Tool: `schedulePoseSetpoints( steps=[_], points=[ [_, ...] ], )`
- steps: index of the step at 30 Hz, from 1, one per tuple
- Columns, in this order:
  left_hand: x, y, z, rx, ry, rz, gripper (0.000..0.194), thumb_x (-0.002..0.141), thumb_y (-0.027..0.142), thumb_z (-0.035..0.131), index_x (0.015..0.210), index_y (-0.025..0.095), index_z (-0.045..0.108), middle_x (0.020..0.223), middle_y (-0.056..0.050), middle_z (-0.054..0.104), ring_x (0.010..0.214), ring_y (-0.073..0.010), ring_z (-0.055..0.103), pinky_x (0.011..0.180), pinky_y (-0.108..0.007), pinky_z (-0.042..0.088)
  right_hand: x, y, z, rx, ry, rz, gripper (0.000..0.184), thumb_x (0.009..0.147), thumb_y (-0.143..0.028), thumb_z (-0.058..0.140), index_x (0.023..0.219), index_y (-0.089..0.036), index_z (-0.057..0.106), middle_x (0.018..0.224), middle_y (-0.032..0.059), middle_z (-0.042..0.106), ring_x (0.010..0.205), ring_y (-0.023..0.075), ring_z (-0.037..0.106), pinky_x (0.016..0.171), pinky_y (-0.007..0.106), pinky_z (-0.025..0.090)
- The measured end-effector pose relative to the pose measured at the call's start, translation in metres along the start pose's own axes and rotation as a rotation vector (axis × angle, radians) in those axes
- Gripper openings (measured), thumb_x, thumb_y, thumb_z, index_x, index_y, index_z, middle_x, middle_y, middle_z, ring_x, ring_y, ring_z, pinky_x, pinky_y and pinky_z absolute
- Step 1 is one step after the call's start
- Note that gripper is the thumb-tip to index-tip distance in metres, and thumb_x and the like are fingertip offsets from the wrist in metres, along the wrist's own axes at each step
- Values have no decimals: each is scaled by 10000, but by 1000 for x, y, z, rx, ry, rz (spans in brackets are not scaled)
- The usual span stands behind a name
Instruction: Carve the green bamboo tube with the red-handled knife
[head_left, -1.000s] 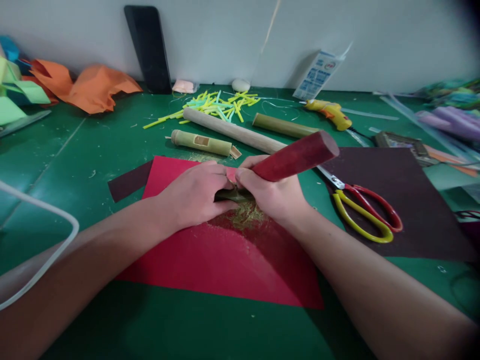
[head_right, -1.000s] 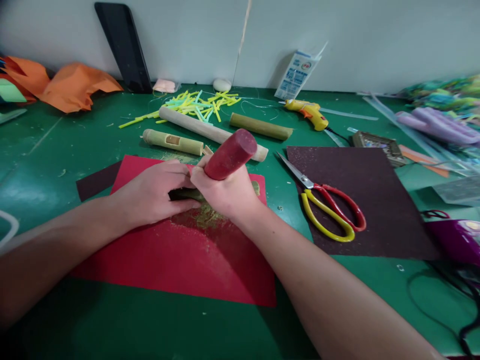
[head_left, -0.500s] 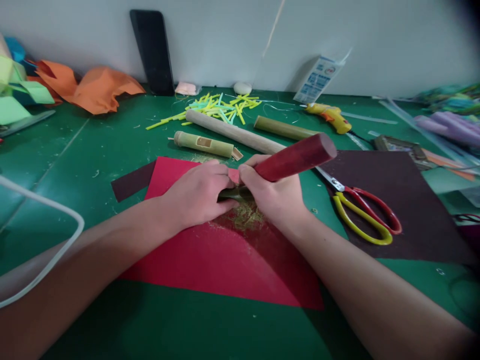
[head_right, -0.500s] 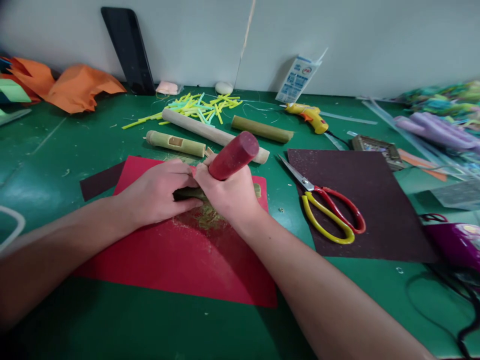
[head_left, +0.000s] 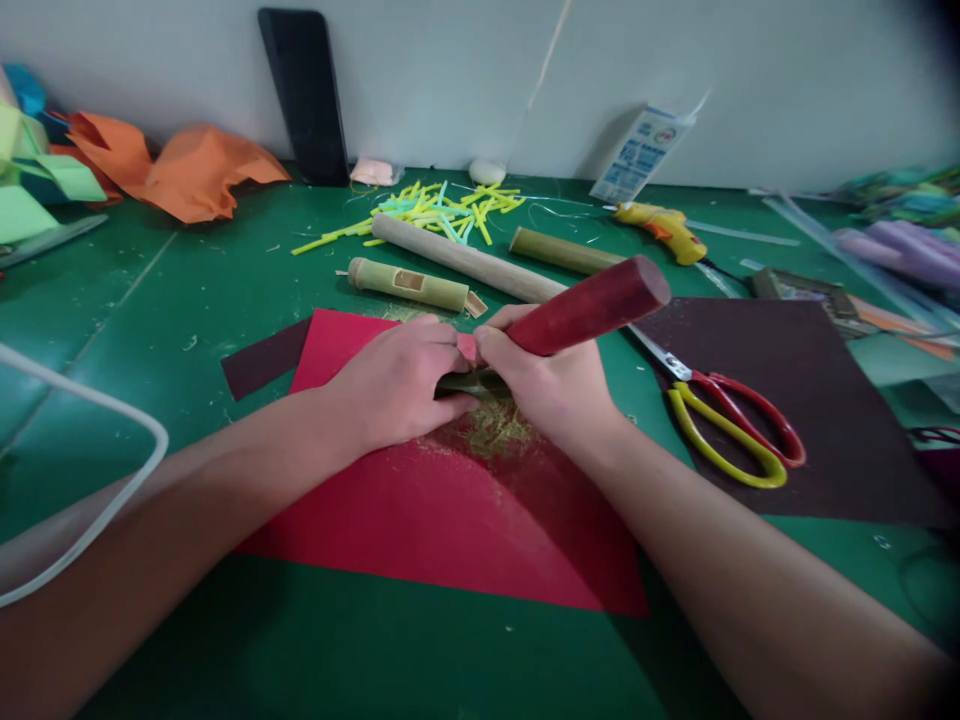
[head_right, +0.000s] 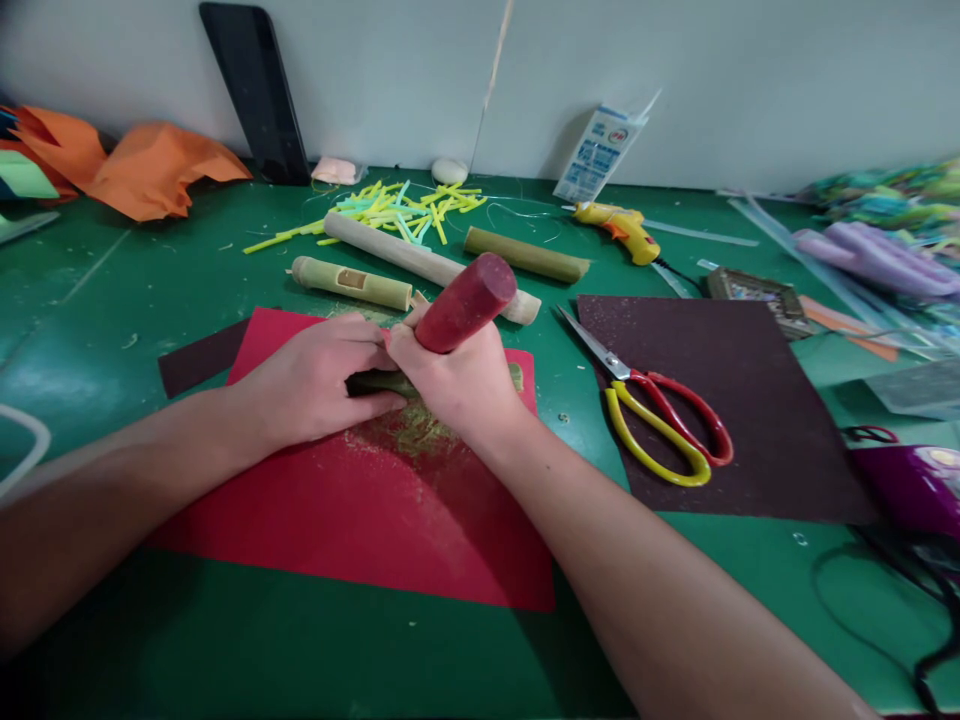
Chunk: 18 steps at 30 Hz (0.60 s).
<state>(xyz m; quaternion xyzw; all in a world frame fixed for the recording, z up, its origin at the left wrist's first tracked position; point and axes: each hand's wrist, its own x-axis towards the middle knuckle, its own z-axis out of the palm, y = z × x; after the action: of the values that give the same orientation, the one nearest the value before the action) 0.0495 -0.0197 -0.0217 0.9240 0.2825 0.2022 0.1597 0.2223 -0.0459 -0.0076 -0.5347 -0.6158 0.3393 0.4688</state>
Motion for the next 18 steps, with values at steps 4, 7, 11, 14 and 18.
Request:
schedulePoseSetpoints(
  steps=[4,7,11,14,18],
  points=[
    [0,1,1,7,11,10,153,878,259,701,983,154,732,990,-87,712,959,-252,641,854,-404,511,-2,-3,-4,18,-45,64,208,725,-126,563,538,-199,507,524,-46,481,523,82,410,486,259,300],
    [-1,1,1,31,12,4,163,888,282,698,954,137,732,955,-94,704,945,-256,635,846,-410,515,-4,-3,-4,40,5,75,223,737,-147,573,533,-203,502,509,-51,460,506,82,407,480,262,302],
    [-1,1,1,39,7,0,178,882,278,705,968,124,735,967,-104,704,918,-255,625,824,-408,511,-3,-1,0,29,58,58,210,766,-167,582,560,-195,546,519,-54,460,503,78,388,475,260,299],
    [0,1,0,31,14,-9,173,872,260,709,973,123,738,979,-108,707,929,-262,624,835,-415,507,-2,0,2,14,45,66,167,752,-168,589,588,-188,567,561,-44,504,544,86,428,495,257,324],
    [0,3,0,-12,13,14,144,863,240,714,963,140,736,997,-90,721,938,-252,634,856,-402,509,-1,-4,-1,14,-1,75,164,728,-160,577,571,-193,544,561,-46,496,550,82,412,499,257,306]
  ],
)
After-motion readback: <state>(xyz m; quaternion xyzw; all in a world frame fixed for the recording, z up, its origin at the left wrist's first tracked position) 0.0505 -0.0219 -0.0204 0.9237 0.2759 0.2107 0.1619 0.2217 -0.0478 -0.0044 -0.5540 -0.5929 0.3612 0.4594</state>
